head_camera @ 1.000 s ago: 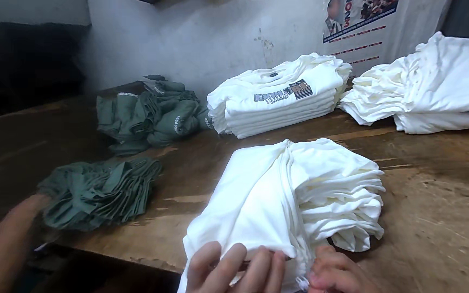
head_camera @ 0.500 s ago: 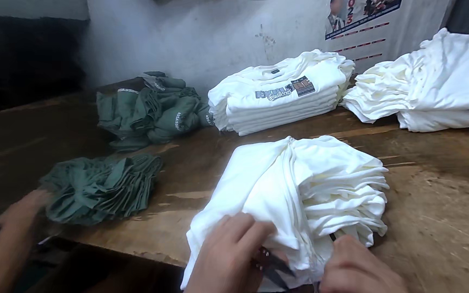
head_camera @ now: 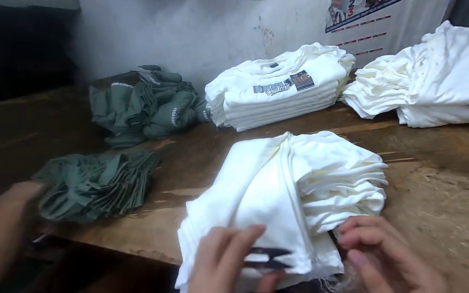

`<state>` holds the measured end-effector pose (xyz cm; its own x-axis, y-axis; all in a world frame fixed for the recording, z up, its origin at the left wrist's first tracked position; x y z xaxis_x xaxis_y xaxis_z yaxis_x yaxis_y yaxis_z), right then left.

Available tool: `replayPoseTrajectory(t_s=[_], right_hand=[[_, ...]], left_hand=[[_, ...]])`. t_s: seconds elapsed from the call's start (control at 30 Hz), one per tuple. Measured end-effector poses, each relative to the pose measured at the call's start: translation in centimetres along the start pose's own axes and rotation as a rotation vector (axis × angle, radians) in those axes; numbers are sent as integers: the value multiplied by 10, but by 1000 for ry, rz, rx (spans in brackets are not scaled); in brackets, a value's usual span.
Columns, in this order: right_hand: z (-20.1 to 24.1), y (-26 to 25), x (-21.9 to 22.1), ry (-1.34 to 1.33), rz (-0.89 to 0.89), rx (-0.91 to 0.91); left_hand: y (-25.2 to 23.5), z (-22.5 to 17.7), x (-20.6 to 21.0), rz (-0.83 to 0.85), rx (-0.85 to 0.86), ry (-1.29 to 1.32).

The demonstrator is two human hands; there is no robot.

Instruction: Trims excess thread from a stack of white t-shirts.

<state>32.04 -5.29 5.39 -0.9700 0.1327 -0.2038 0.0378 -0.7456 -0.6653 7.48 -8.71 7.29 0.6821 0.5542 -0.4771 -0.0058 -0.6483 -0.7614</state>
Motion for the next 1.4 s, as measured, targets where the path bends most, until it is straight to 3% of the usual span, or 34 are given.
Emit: replayPoseTrajectory(t_s=[0.13,0.3,0.53,0.73,0.87,0.93,1.0,1.07,1.1,1.2,1.3,1.4], right_hand=[[3,17,30,25,-34,124],[0,27,39,3,-172,149],[-1,33,47,92,-232,-135],[-11,42,36,164,-188,-191],[4,37,60,235,-263,-289],[6,26,71,51,-349,-264],[4,8,76,-319,-345,-47],[-1,-6,78,-595,-256,142],[-5,-9,80,-638,-180,127],[-5,-4,81,-312,-139,-113],[-7,18,70,184,-344,-370],[-10,37,54,264,-410,-470]], left_hand=[[5,-2,17,5,97,-22],[13,-11,17,-75,193,-165],[14,-16,33,-99,260,-207],[13,-3,21,78,90,0],[5,3,19,95,57,173],[-3,3,17,85,8,231],[-12,6,16,70,-68,284],[-19,10,17,67,-142,352],[-20,12,18,68,-173,373],[-23,12,20,95,-268,399],[-19,12,16,140,-325,457],[-9,15,8,149,-165,462]])
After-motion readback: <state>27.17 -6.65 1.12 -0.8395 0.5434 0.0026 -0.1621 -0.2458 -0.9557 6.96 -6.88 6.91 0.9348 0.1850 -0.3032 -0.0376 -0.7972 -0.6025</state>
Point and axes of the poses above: each hand's wrist, its own y-axis away from the middle knuckle, its own x-axis out of the palm, z = x × y, the point moved 2 cm from there along -y, towards the middle knuckle, and after that the axes turned 10 degrees about -z, right-handed, at the moved point
